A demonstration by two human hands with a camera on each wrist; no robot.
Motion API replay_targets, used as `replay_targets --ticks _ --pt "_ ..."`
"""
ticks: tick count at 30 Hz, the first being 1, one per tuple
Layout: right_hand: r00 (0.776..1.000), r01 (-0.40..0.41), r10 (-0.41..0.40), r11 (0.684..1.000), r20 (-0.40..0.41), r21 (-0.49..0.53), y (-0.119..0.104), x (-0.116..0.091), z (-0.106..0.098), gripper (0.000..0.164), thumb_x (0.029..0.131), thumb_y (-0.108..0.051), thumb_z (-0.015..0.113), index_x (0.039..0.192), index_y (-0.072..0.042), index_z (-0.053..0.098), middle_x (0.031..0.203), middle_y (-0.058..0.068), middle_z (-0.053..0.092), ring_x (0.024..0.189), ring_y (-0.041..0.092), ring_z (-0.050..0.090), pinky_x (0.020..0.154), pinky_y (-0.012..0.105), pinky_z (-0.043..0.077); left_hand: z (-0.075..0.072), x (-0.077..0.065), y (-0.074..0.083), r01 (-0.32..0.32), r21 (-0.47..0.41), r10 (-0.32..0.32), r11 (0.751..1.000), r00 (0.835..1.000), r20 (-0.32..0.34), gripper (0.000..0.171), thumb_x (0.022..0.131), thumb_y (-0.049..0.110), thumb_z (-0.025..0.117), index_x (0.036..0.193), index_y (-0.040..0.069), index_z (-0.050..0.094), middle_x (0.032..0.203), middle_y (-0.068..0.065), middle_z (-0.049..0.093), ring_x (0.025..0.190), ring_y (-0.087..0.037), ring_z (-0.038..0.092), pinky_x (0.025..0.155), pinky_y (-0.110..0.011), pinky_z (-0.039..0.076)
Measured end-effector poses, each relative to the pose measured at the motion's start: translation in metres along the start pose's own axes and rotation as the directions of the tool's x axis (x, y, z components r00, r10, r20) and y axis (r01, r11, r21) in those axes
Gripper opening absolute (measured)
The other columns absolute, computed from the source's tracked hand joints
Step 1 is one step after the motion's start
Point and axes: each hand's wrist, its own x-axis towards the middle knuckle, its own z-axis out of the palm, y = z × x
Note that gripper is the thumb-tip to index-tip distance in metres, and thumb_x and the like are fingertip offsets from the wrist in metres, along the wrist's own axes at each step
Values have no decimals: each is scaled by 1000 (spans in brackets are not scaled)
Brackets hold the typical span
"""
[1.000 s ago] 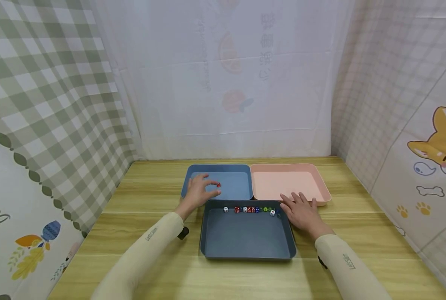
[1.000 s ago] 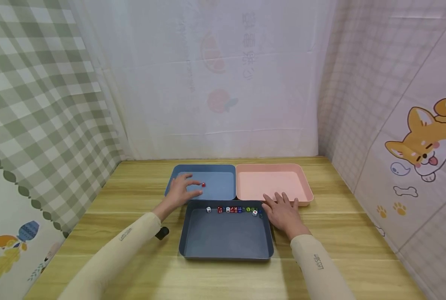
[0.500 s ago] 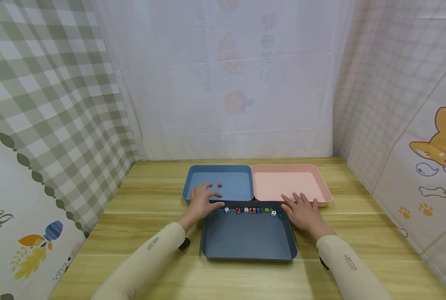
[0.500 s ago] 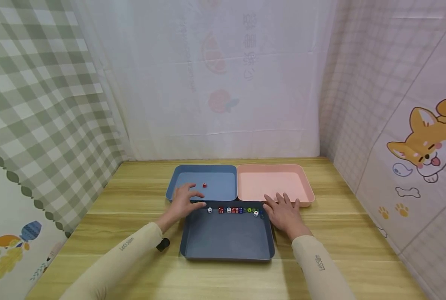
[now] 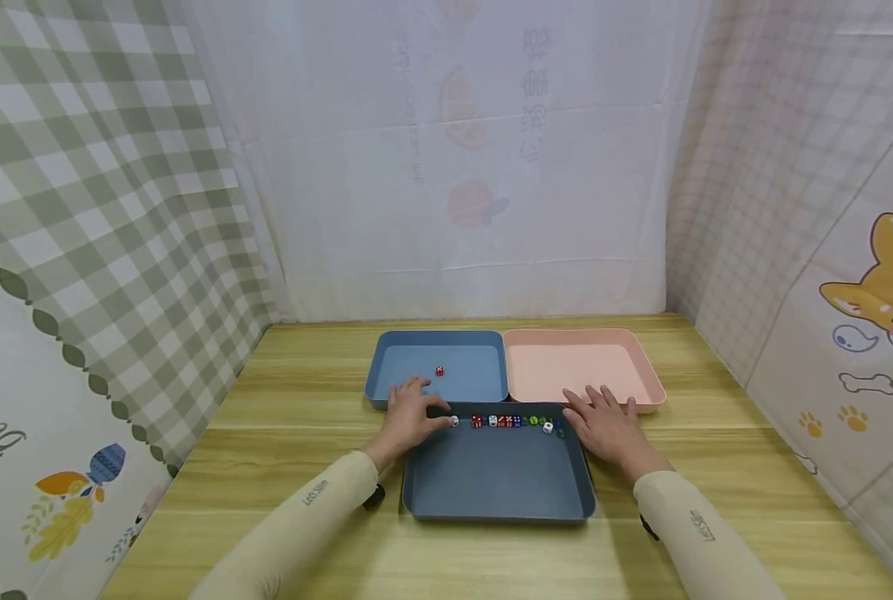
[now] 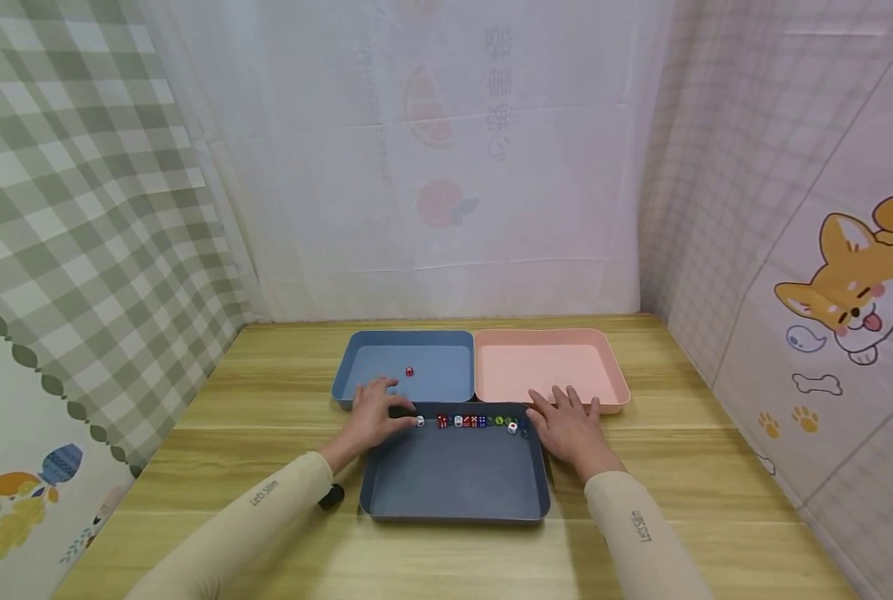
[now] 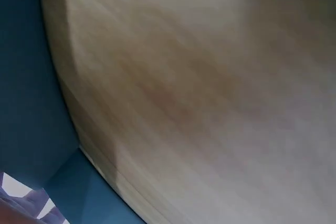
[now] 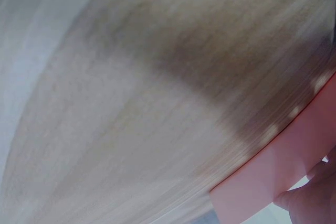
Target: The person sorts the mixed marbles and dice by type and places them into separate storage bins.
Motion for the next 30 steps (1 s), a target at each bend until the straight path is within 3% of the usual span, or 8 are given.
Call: replay_targets --ticks 18,30 --pt "1000 -5 5 1000 5 -3 4 1 2 60 106 -48 33 154 -12 38 155 31 27 142 55 14 107 76 0 8 5 6 -38 137 31 990 998 48 17 84 37 80 89 21 80 139 -17 54 137 -41 37 107 -74 15" --pt "1000 -3 3 1000 -4 -1 2 0 1 59 106 -47 34 154 -12 39 154 31 29 142 55 15 107 76 1 9 6 8 -40 148 31 988 998 62 17 84 37 79 85 21 79 136 -15 56 135 -37 39 108 -73 15"
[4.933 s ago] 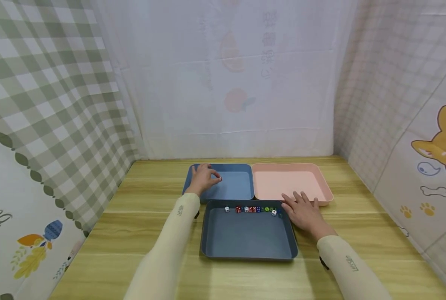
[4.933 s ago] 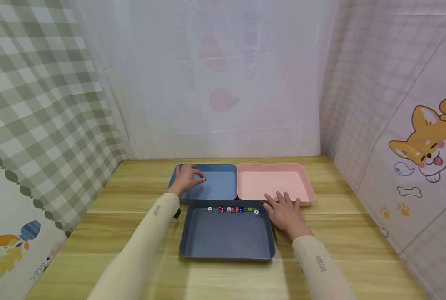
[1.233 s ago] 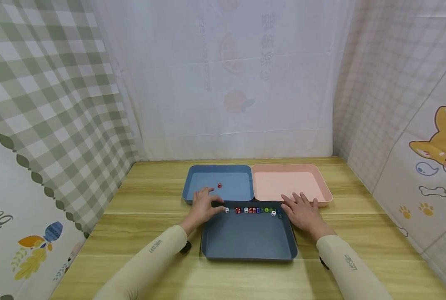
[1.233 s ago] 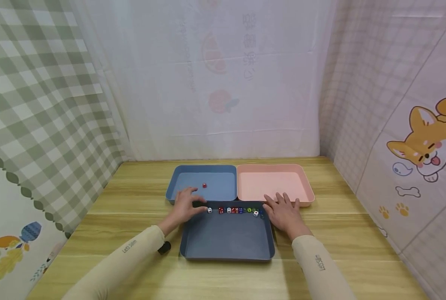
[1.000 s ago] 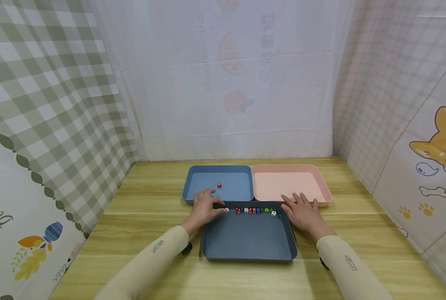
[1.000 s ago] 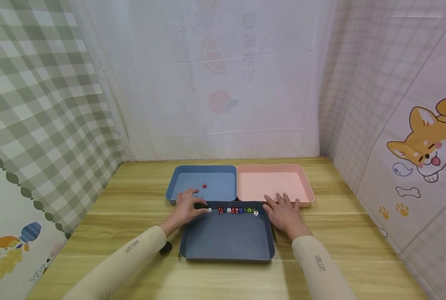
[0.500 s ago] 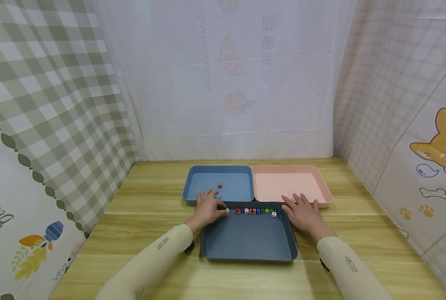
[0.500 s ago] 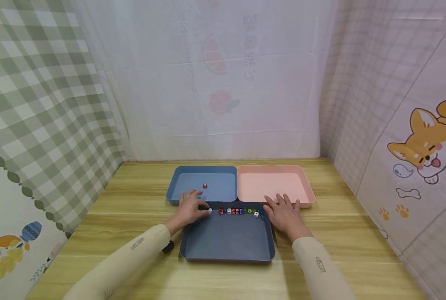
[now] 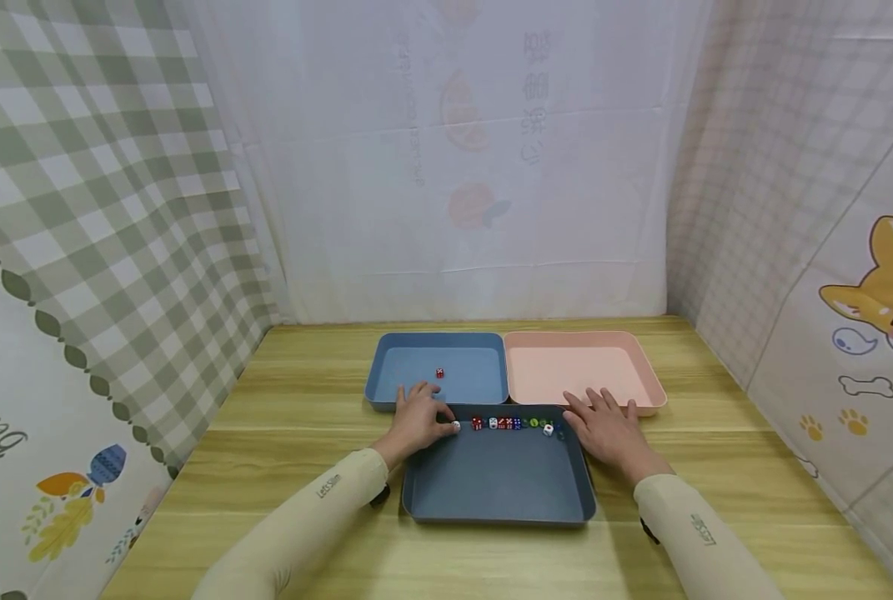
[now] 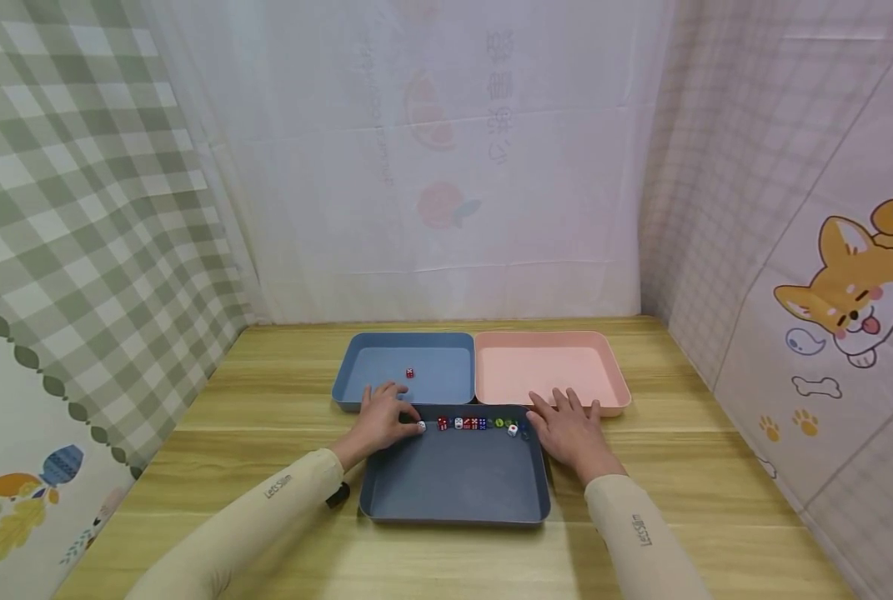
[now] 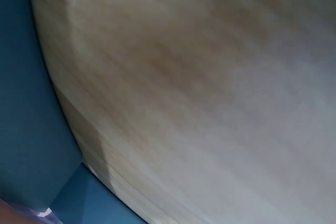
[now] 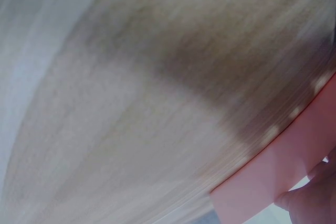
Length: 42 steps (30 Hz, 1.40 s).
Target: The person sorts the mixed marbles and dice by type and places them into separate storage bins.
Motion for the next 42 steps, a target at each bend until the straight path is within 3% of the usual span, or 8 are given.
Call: replay_targets --ticks 10,20,31,42 --pt "1000 5 -5 1000 -3 1 0 -1 0 59 106 -47 34 153 -12 40 154 31 30 142 55 16 107 76 2 -2 0 0 -12 -7 12 1000 1000 9 14 85 34 79 83 21 79 133 -13 58 132 -36 42 108 -74 15" --pt "1000 1 -1 1000 7 3 0 0 0 59 106 -47 34 153 -12 39 154 31 29 142 55 16 107 76 1 -16 4 1 -24 -44 24 999 1000 1 11 84 32 79 82 20 78 133 -14 58 129 -36 45 107 -74 16" --pt "1000 -3 3 1000 8 8 0 1 0 59 106 -47 34 154 -12 38 154 31 28 142 55 14 107 76 0 -29 8 -5 18 -118 -18 993 1000 3 10 87 30 77 83 21 78 138 -14 56 133 -37 42 110 -72 12" --pt "1000 3 -3 1000 3 3 -1 1 0 59 106 -47 34 153 -13 39 154 31 29 142 55 16 107 76 2 -41 20 -21 97 -167 -99 981 995 -6 10 86 28 79 87 18 79 136 -16 57 131 -40 45 110 -70 17"
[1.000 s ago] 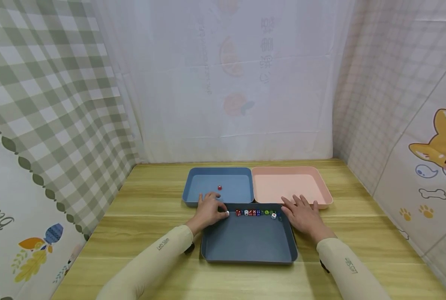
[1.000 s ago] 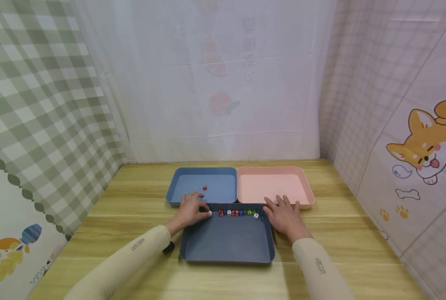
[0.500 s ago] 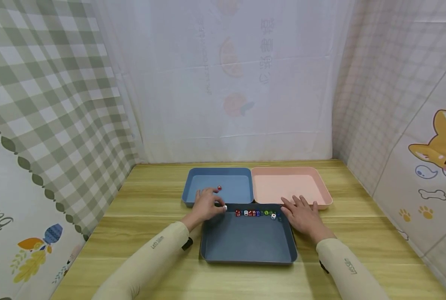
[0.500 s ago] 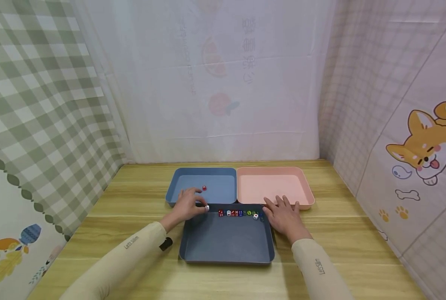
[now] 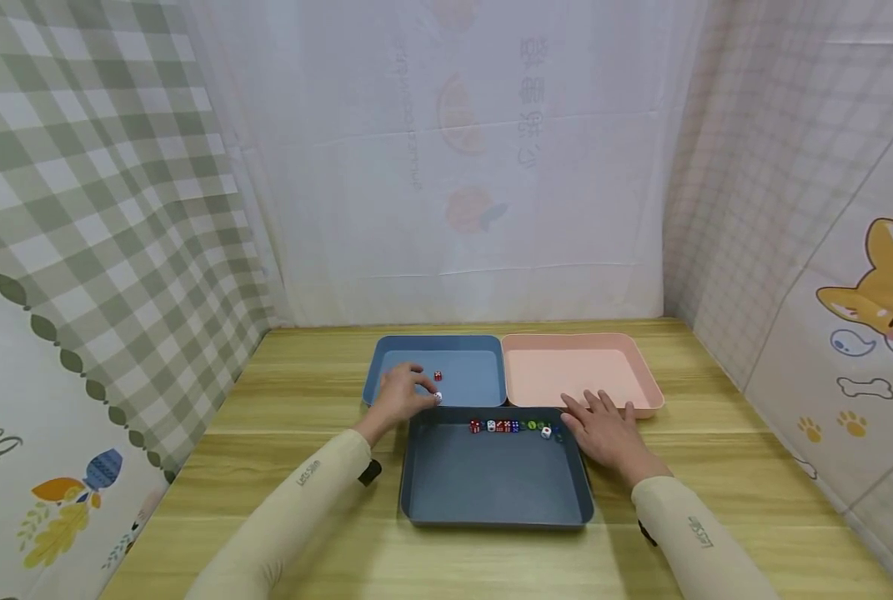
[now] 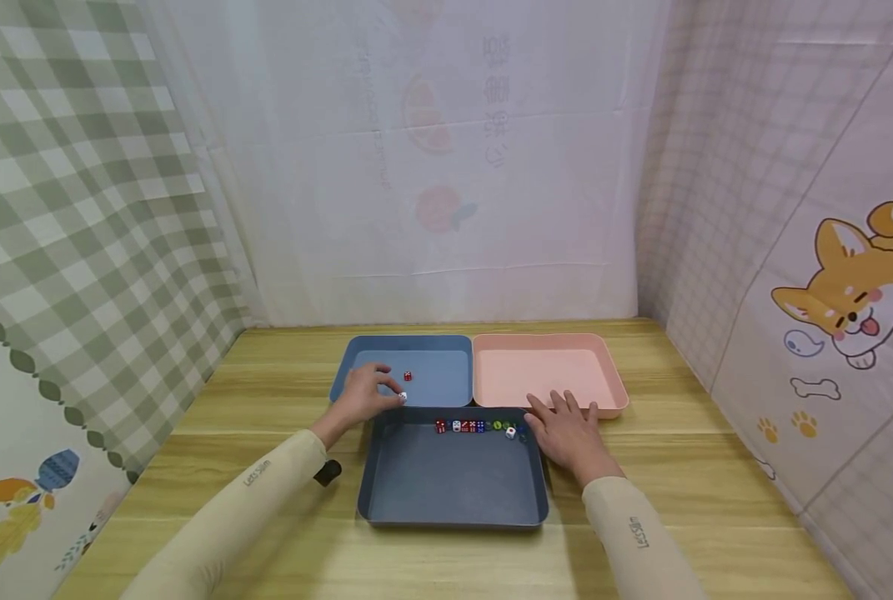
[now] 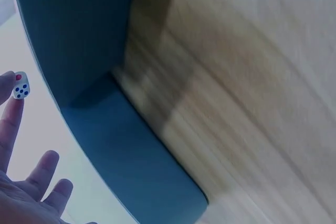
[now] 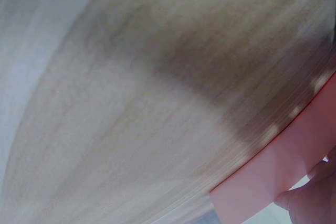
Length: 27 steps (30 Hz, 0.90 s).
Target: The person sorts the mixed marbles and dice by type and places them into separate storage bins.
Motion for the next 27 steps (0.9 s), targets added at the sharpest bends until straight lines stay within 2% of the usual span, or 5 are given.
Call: replay_targets --ticks 7,14,22,27 --pt "1000 9 -9 1000 -13 -11 0 -1 0 57 106 -45 37 153 -13 40 154 31 30 142 55 17 107 76 3 -6 8 -11 71 -6 -71 997 997 -11 11 87 30 78 87 19 80 138 -16 56 134 -39 42 112 -69 13" --pt "1000 5 -5 1000 1 -4 1 -1 0 59 106 -47 35 154 -12 39 154 31 28 142 55 15 107 76 1 -12 15 -16 104 9 -104 995 994 -30 12 87 29 78 89 17 80 135 -17 57 132 -40 43 110 -69 18" --pt "1000 -7 7 1000 -5 6 1 1 1 60 105 -48 34 154 -13 38 155 31 28 143 55 14 108 75 0 -15 24 -20 170 -19 -170 985 985 -21 14 89 29 76 92 16 80 137 -16 55 135 -36 40 113 -68 10" --pt "1000 -9 9 1000 -5 6 1 1 2 60 105 -49 34 154 -13 38 155 30 28 143 55 14 107 75 0 -15 30 -20 172 -12 -172 985 985 -28 13 90 27 75 92 15 80 133 -15 57 133 -35 41 112 -69 11"
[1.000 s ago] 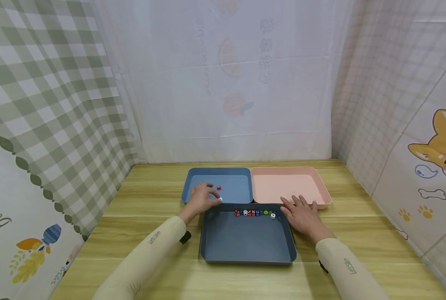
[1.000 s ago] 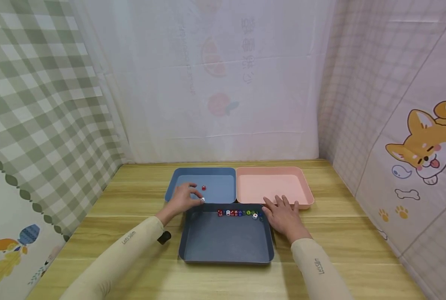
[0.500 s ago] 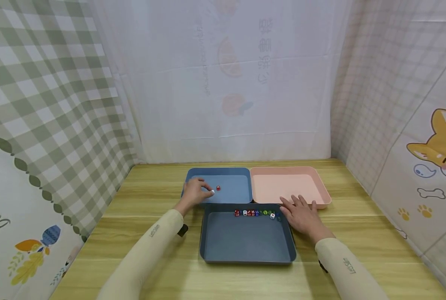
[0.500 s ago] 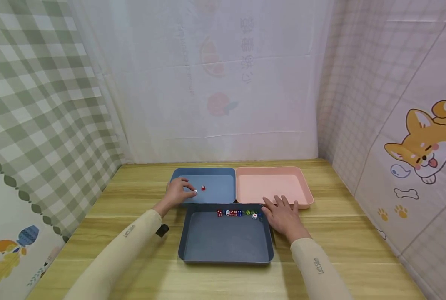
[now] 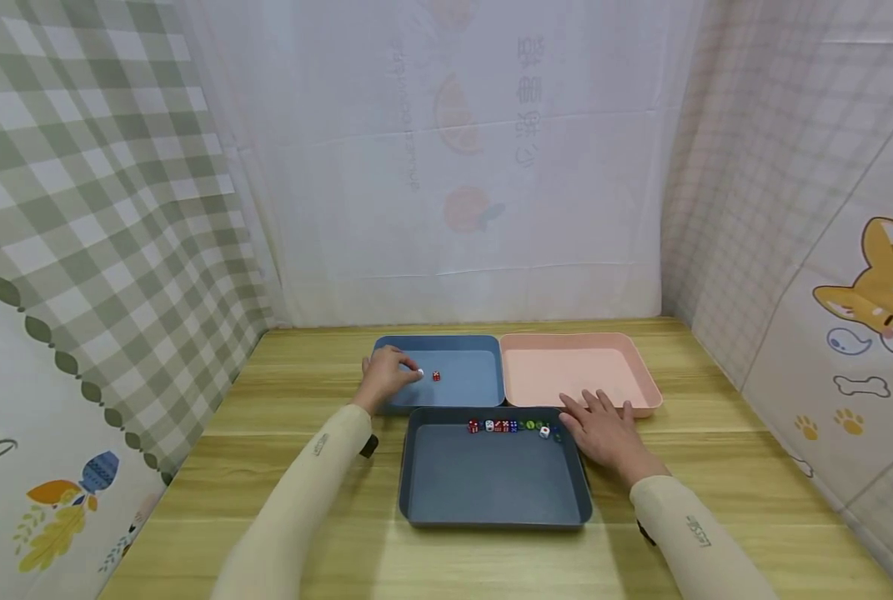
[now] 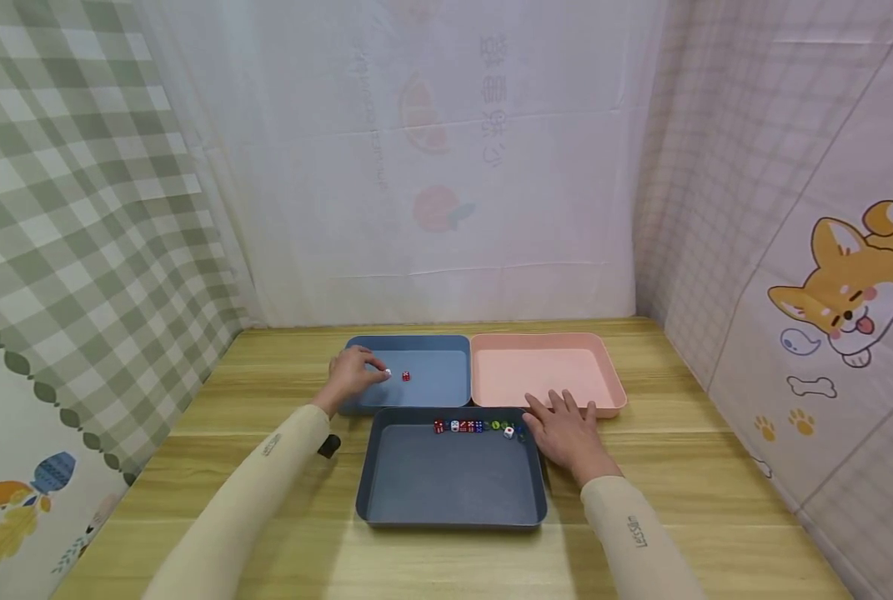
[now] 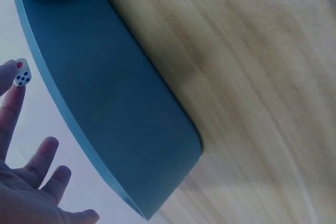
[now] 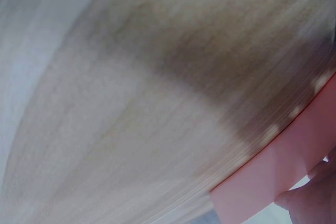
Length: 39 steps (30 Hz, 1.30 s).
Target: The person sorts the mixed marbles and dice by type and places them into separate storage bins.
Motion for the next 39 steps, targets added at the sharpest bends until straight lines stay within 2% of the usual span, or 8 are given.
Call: replay_targets --ticks 7,12,19,32,34,39 --pt "1000 -6 6 1000 8 0 -1 -1 -1 60 105 -49 34 154 -14 38 155 30 27 143 54 13 107 75 -1 4 9 3 4 35 -4 999 1000 -1 15 92 28 73 97 16 80 132 -13 57 132 -34 42 112 -69 11" --pt "1000 -5 5 1000 8 0 -2 -2 -3 59 105 -48 35 154 -14 38 155 30 28 143 54 14 107 75 0 6 13 5 23 22 -22 1000 1000 -7 16 93 28 72 99 15 79 133 -13 56 134 -36 39 113 -69 7" --pt "1000 -7 7 1000 8 -1 -3 -3 -4 58 106 -47 35 154 -14 39 155 30 28 143 54 14 107 76 0 11 17 3 32 22 -31 999 999 -13 14 93 27 72 99 16 79 131 -13 57 134 -37 38 113 -69 5" --pt "1000 -2 2 1000 -1 -2 -1 -2 -3 60 105 -48 34 154 -13 39 155 30 29 143 54 15 107 76 0 18 18 3 45 30 -45 999 999 -2 15 92 27 73 100 17 79 126 -12 60 132 -39 40 112 -70 6" --pt "1000 -3 3 1000 4 3 -1 -2 -3 60 105 -48 33 154 -14 39 155 30 28 143 54 15 107 75 0 19 19 3 45 38 -45 998 999 -1 17 93 27 72 103 16 79 128 -12 60 133 -40 39 112 -70 6" --pt "1000 -6 6 1000 9 1 -1 -1 -4 59 106 -48 34 154 -14 38 155 30 28 143 54 14 107 76 -1 20 20 3 41 65 -43 997 999 20 34 94 32 70 124 16 72 140 -14 54 139 -39 34 112 -70 6"
